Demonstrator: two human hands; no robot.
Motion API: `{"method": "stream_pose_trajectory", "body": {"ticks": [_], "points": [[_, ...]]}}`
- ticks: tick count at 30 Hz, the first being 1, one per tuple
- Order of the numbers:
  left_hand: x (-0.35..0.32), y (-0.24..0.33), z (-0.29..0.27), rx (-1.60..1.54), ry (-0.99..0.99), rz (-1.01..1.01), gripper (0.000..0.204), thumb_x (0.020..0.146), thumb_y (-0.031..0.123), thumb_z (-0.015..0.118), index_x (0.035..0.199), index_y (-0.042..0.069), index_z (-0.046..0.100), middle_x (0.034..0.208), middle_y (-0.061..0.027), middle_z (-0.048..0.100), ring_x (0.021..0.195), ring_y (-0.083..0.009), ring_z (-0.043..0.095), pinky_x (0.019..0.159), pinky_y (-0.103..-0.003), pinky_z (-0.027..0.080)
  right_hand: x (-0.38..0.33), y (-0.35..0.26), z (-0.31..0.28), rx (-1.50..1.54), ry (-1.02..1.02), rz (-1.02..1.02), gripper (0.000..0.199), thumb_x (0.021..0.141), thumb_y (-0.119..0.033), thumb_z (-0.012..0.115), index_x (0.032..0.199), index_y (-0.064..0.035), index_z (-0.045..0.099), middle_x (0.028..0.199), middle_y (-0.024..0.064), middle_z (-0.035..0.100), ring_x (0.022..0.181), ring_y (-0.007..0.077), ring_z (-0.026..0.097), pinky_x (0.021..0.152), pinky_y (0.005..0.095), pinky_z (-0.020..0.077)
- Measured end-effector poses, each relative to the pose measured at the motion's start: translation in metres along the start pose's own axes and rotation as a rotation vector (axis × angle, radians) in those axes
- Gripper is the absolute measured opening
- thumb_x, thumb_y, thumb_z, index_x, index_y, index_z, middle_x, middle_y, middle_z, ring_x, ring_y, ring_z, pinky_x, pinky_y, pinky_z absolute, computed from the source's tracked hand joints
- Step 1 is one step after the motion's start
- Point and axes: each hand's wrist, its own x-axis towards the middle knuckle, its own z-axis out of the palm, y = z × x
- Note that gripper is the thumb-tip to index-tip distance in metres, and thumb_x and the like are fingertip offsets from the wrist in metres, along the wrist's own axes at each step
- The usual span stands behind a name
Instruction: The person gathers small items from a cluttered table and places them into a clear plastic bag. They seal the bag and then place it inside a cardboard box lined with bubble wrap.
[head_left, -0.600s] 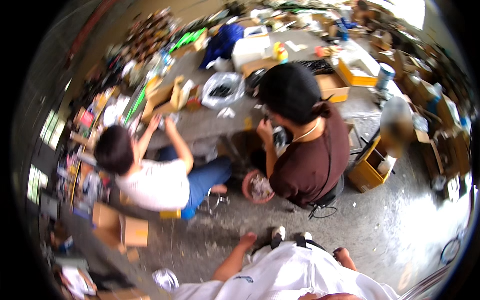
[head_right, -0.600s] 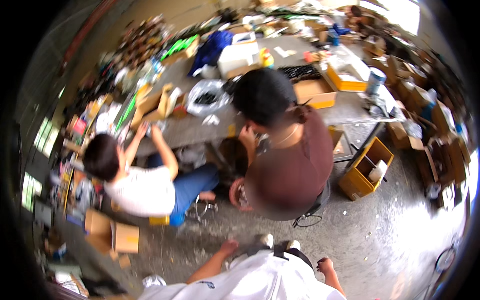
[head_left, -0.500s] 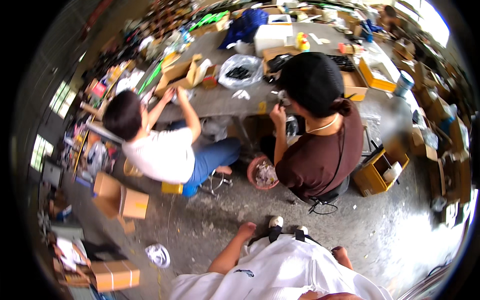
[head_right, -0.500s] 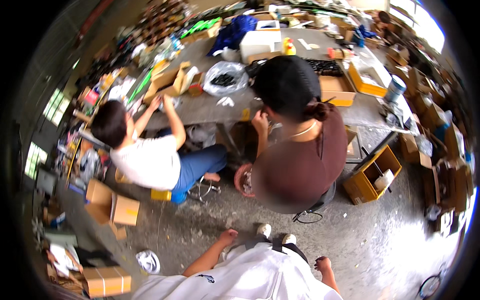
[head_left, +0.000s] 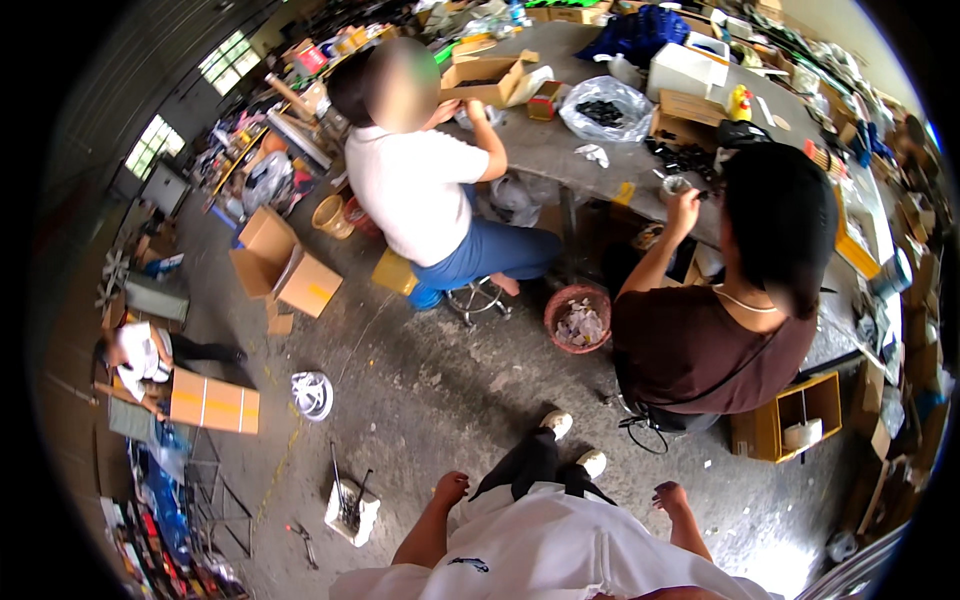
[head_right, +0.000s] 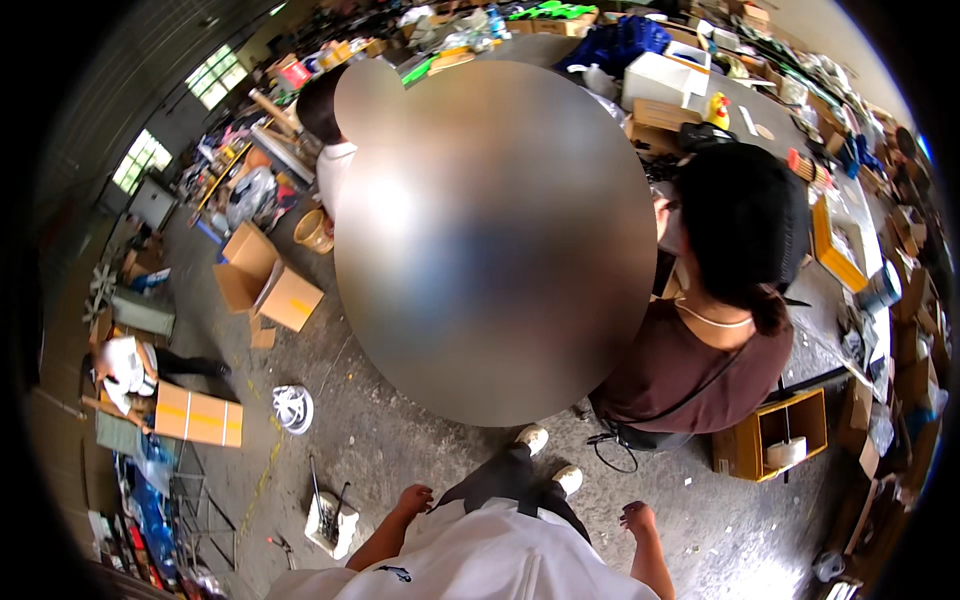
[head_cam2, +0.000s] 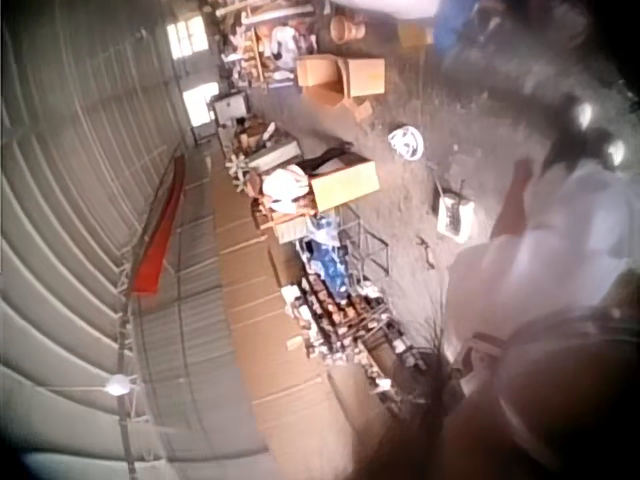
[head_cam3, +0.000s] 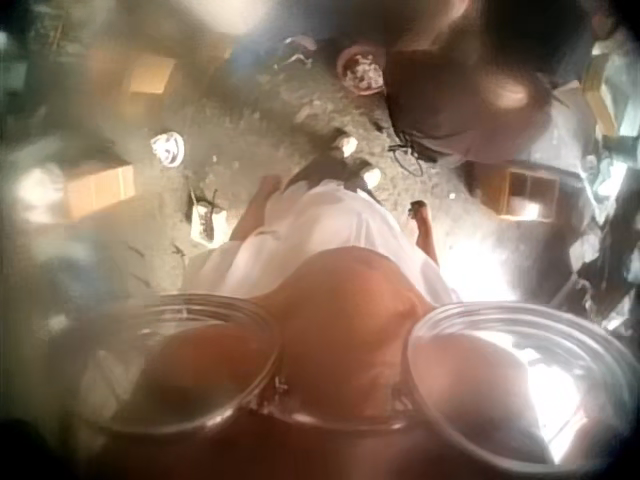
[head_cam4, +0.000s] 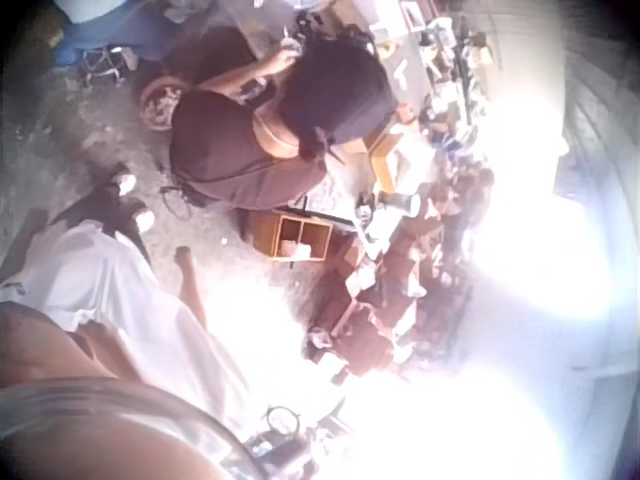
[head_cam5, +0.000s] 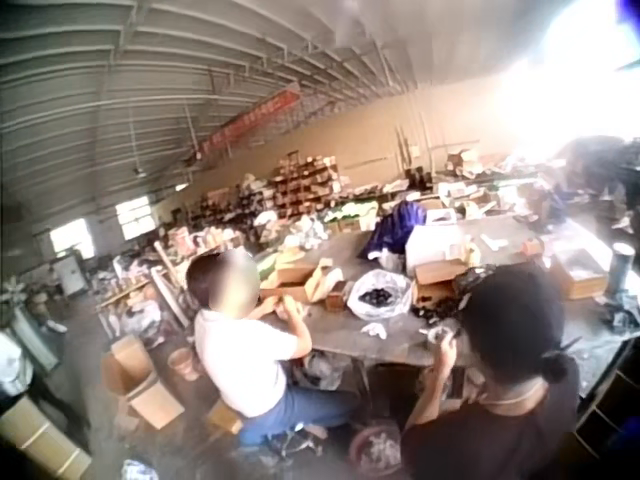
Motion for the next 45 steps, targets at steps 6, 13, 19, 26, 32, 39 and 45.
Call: {"method": "stream_pose_trajectory", "body": {"ticks": [6, 13, 19, 26, 32, 39, 45], "points": [[-0.048, -0.041, 0.007, 0.076, 0.025, -0.063, 0.028, 0.073, 0.015, 0.062, 0.098, 0.001, 0.064, 0.081, -0.0127, 0.067, 0.065, -0.0203, 0.066, 0.058, -0.032, 0.053, 0.016, -0.028, 0.014, -0.118, -0.099, -0.043, 0.017, 0.088, -0.011, 0.046, 0.097, -0.0012, 0.058, 0.075, 0.0141, 0.065, 0.055, 0.0209, 0.063, 0.045, 0.0304, 0.0496], [-0.034, -0.085, 0.023, 0.387, 0.095, 0.016, 0.034, 0.069, 0.042, 0.067, 0.094, 0.018, 0.069, 0.086, -0.0114, 0.067, 0.086, -0.0282, 0.064, 0.077, -0.037, 0.05, -0.017, -0.026, 0.03, -0.239, -0.145, 0.003, 0.016, 0.087, -0.007, 0.048, 0.095, -0.0009, 0.061, 0.075, 0.0151, 0.066, 0.055, 0.0223, 0.064, 0.043, 0.0313, 0.0495], [-0.001, -0.086, -0.005, 0.363, -0.034, -0.014, 0.03, 0.068, 0.036, 0.068, 0.092, 0.017, 0.07, 0.086, -0.0107, 0.068, 0.084, -0.0273, 0.064, 0.076, -0.036, 0.05, -0.02, -0.02, 0.04, -0.248, -0.165, 0.165, 0.018, 0.088, -0.011, 0.05, 0.098, 0.001, 0.06, 0.081, 0.0175, 0.067, 0.057, 0.0233, 0.065, 0.046, 0.0327, 0.0523], [0.041, -0.089, -0.035, 0.188, 0.009, 0.124, 0.027, 0.073, 0.031, 0.066, 0.092, 0.012, 0.069, 0.086, -0.0128, 0.067, 0.082, -0.0264, 0.065, 0.073, -0.035, 0.051, -0.03, -0.088, 0.105, -0.385, -0.132, 0.019, 0.022, 0.087, -0.013, 0.047, 0.098, -0.0008, 0.061, 0.08, 0.0117, 0.068, 0.058, 0.0202, 0.066, 0.046, 0.0309, 0.0518], [0.063, -0.076, -0.065, 0.198, -0.039, 0.193, 0.027, 0.073, 0.03, 0.065, 0.092, 0.011, 0.069, 0.084, -0.0132, 0.067, 0.08, -0.0258, 0.065, 0.072, -0.035, 0.051, -0.033, -0.148, 0.178, -0.33, -0.049, -0.237, 0.017, 0.085, -0.013, 0.05, 0.092, -0.0042, 0.063, 0.071, 0.0082, 0.066, 0.052, 0.0155, 0.062, 0.044, 0.0269, 0.0481], [0.091, -0.073, -0.096, 0.283, -0.091, 0.272, 0.026, 0.075, 0.028, 0.063, 0.093, 0.011, 0.069, 0.085, -0.0138, 0.067, 0.08, -0.0266, 0.065, 0.072, -0.035, 0.051, -0.048, -0.162, 0.218, -0.383, 0.002, -0.24, 0.017, 0.083, -0.013, 0.051, 0.093, -0.006, 0.063, 0.071, 0.007, 0.066, 0.055, 0.0142, 0.063, 0.046, 0.0262, 0.0488], [0.106, -0.065, -0.116, 0.27, -0.115, 0.322, 0.026, 0.074, 0.025, 0.063, 0.095, 0.01, 0.068, 0.088, -0.0146, 0.067, 0.081, -0.0259, 0.065, 0.072, -0.035, 0.051, -0.068, -0.12, 0.219, -0.347, 0.021, -0.088, 0.016, 0.082, -0.013, 0.053, 0.089, -0.0047, 0.065, 0.072, 0.0082, 0.067, 0.054, 0.0152, 0.064, 0.047, 0.0278, 0.0508]]}}
